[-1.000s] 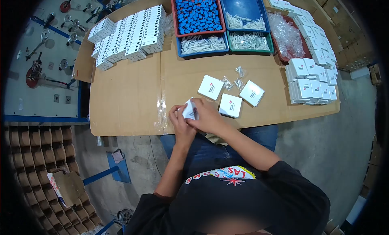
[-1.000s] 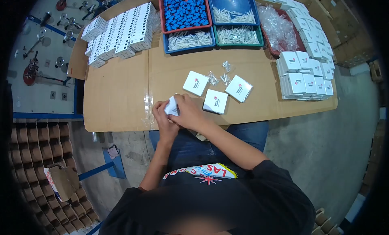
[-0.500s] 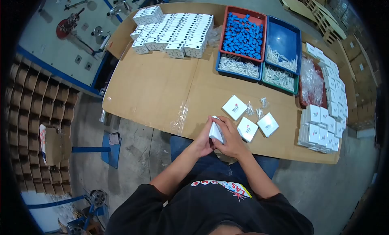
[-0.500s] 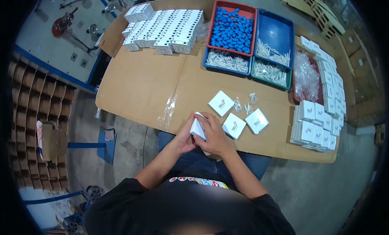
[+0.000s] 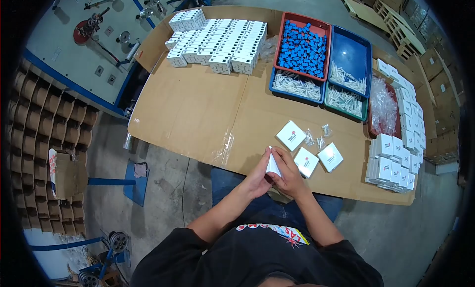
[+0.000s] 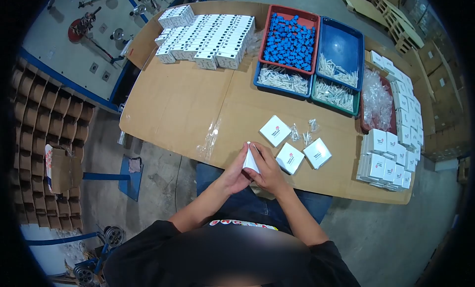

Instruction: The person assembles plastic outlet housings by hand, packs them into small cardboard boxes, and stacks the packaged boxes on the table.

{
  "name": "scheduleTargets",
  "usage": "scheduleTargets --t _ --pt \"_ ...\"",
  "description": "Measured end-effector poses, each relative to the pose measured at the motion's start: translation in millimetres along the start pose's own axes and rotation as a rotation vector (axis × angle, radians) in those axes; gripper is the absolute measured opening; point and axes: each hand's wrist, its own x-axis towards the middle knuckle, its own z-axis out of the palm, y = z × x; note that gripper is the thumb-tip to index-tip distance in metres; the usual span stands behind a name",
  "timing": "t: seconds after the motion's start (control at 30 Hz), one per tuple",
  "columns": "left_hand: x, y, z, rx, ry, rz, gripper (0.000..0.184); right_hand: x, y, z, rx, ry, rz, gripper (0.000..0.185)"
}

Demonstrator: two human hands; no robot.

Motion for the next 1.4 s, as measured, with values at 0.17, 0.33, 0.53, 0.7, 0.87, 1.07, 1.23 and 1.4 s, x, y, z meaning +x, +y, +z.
scheduleTargets --t 0.17,0.33,0.53,0.7,0.87,1.07,1.23,1.4 --pt "0 0 4 -0.021 0.073 -0.045 0.051 -6 8 1 0.017 0.015 0.012 0.067" --pt "18 -14 -27 -0.236 -0.146 -0.116 0.060 -11 24 9 0.839 0.499 0.415 0.061" --pt "8 -13 -24 -0.119 -0.110 0.021 0.052 -6 35 -60 -0.310 0.328 0.421 0.058" --pt "5 -2 -4 0.093 -0.080 0.084 0.063 -29 52 -60 -0.646 0.298 0.371 0.059" --pt "7 0 5 0.203 -0.083 0.128 0.067 -17 32 -46 -0.411 0.380 0.383 0.049" --pt "21 -18 -11 0.454 -0.078 0.323 0.062 0 15 -21 0.081 0.120 0.741 0.034" --pt "20 -6 -21 0.621 -0.102 0.330 0.058 2 13 -10 0.334 0.208 0.783 0.037" --pt "22 -17 -13 0.428 0.004 0.369 0.055 11 0 -1 0.222 0.292 0.738 0.039"
